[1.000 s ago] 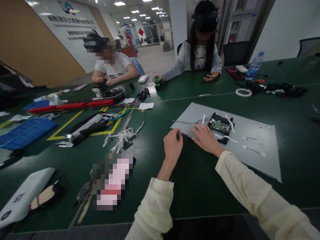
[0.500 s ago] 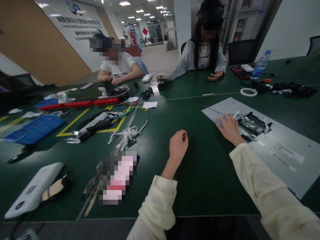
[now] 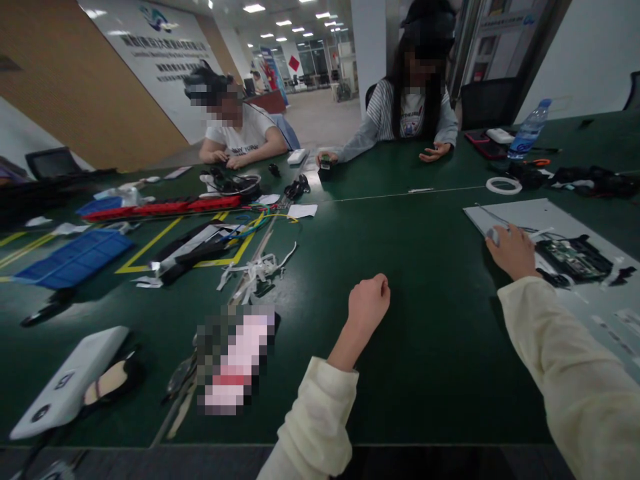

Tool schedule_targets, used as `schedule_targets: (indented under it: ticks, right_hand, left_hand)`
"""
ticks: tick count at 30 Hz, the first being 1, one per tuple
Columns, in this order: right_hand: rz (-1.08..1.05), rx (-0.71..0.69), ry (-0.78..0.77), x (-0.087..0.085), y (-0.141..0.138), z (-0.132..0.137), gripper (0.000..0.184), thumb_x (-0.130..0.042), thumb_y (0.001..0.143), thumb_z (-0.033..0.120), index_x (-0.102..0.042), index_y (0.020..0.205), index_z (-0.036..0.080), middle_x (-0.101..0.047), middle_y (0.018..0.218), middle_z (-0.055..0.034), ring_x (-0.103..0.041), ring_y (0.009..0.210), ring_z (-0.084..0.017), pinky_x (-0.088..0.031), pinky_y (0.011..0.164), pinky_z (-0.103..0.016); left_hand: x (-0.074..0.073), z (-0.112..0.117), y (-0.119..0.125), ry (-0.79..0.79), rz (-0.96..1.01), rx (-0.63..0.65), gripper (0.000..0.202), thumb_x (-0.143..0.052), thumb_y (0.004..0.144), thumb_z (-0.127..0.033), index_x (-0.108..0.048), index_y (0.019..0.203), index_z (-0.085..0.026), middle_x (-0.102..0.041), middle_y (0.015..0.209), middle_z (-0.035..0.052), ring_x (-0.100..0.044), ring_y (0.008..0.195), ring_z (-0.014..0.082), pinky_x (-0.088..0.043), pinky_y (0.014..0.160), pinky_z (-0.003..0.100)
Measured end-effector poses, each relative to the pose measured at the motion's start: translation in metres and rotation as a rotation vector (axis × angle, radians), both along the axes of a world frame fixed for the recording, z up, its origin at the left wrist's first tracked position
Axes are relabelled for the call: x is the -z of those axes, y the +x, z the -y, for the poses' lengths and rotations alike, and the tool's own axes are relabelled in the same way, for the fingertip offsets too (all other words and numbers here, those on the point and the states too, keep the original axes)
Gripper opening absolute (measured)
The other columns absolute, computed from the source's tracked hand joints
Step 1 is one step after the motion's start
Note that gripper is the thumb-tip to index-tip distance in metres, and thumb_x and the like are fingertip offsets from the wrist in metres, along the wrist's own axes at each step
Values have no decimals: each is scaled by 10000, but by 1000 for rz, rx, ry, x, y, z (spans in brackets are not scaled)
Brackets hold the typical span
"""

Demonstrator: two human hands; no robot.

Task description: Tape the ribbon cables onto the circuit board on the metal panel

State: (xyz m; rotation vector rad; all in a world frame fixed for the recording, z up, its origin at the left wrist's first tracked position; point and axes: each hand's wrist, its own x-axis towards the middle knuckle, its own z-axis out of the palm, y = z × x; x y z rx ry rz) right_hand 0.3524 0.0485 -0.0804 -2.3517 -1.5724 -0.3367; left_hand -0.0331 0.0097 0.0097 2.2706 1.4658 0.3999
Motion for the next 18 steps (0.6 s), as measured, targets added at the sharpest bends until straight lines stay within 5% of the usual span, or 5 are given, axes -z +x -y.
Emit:
schedule_targets:
  ticks: [5,13,18]
  right_hand:
    - [1,-15,-24,-5,23,-6,485,-331,934,425,-464,1289,123,-390,1323,-235,-368,1176,-300,-289,884,-395]
    - [-68,52,7,-10,30,-1,554,-323,916,492,-418,1338,145,-379,1384,-201,-285,1265,-352,-253,939,-476]
    - [-241,79,252,-17,69,18,595,-415,876,486,-399,1343,116,-494,1281,-196,-451,1154,-270,-345,918,-375]
  left_hand:
    - [-1,-2,1,17,-29,12,211,-401,908,-186,-611,920,-164,-631,730,5,-593,613,102,-456,581,212]
    - [3,-2,0,42,-34,4,194,-421,897,-184,-615,902,-175,-643,732,-1,-601,622,107,-469,606,227]
    - [4,-2,-1,16,2,20,186,-430,898,-192,-615,906,-174,-639,732,-3,-600,614,98,-471,597,216]
